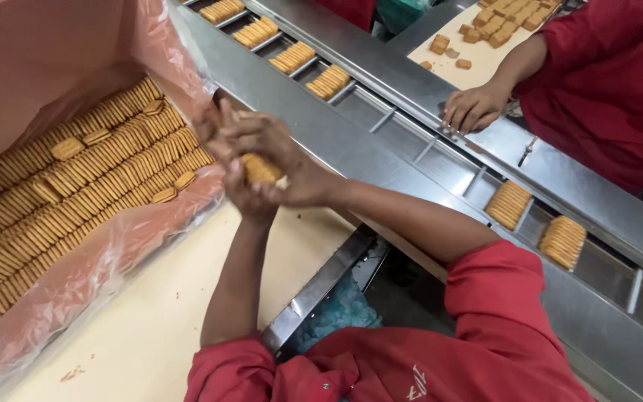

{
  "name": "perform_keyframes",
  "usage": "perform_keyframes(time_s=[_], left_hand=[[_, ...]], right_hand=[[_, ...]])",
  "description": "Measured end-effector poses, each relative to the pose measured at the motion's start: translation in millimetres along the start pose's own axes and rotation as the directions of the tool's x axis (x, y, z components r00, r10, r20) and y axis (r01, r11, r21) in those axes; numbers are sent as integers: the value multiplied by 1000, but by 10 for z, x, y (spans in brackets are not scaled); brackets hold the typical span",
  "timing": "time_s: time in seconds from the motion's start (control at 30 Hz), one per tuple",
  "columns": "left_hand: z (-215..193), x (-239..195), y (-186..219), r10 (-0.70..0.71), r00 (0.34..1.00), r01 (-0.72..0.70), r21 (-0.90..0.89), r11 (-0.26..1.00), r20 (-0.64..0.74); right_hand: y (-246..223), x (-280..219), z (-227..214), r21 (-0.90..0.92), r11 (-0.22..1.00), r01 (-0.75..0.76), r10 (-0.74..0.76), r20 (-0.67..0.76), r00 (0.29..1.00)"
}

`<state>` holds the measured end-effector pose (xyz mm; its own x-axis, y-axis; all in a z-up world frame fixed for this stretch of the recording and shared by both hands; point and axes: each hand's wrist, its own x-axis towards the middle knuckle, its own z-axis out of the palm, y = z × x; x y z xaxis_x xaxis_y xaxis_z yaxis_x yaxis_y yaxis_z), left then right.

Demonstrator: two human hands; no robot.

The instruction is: The person repeatedly picks stacks of rectangular biscuits from a large bin and places them onto a moving conveyor belt. They handle the biscuits by hand, arranging them in rows as the belt advances. Other workers in red uniforms are visible nearby performing similar tasks.

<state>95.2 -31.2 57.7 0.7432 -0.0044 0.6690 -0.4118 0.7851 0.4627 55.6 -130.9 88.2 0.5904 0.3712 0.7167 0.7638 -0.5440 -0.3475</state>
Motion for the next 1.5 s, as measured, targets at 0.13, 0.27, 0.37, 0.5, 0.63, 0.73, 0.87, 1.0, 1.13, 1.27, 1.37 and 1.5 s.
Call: perform_keyframes(time_s=[0.13, 0.27, 0.37, 0.5, 0.63, 0.73, 0.87, 1.0, 1.13, 1.27, 1.37, 1.5], left_hand=[[-103, 64, -331, 96, 982, -171, 542, 823, 164], [-1332, 98, -506, -158, 958, -173, 921, 350, 240], [-2521, 417, -293, -161, 987, -27, 997, -78, 14], [-3659, 888, 232, -37, 976, 167, 843, -511, -216], [-4053, 946, 277, -157, 912, 276, 851, -447, -378], [-4090, 897, 211, -114, 928, 282, 870, -405, -354], [-3753, 896, 356, -13, 945, 307, 905, -293, -325], [-2560, 692, 402, 16, 994, 89, 912, 400, -104], [-981, 71, 238, 12, 982, -90, 411, 907, 189], [-261, 217, -33, 120, 993, -117, 137, 984, -11], [-380, 632, -389, 192, 980, -176, 242, 954, -44], [-1498, 787, -500, 50, 997, -72, 862, 502, 54]], right_hand=[[944, -432, -505, -279, 925, -259, 266, -11, 964], [1880, -944, -1128, -547, 808, -217, 200, -91, 975], [2343, -1188, -1194, -660, 727, -191, 259, 6, 966], [2643, -1091, -1058, -591, 746, -307, 460, 124, 879], [2445, -596, -915, -543, 759, -358, 458, 57, 887], [1947, -231, -683, -570, 788, -232, 338, 85, 937], [1094, 129, -307, -351, 930, -107, 154, 109, 982], [421, 271, 1, -61, 998, -27, 39, 199, 979], [-2, 381, 71, 80, 997, 22, -35, 170, 985], [29, 342, -6, 14, 1000, 22, -23, 52, 998], [637, 442, -92, -66, 997, -25, 30, 75, 997], [2064, 847, -188, -281, 948, -146, 126, -89, 988]])
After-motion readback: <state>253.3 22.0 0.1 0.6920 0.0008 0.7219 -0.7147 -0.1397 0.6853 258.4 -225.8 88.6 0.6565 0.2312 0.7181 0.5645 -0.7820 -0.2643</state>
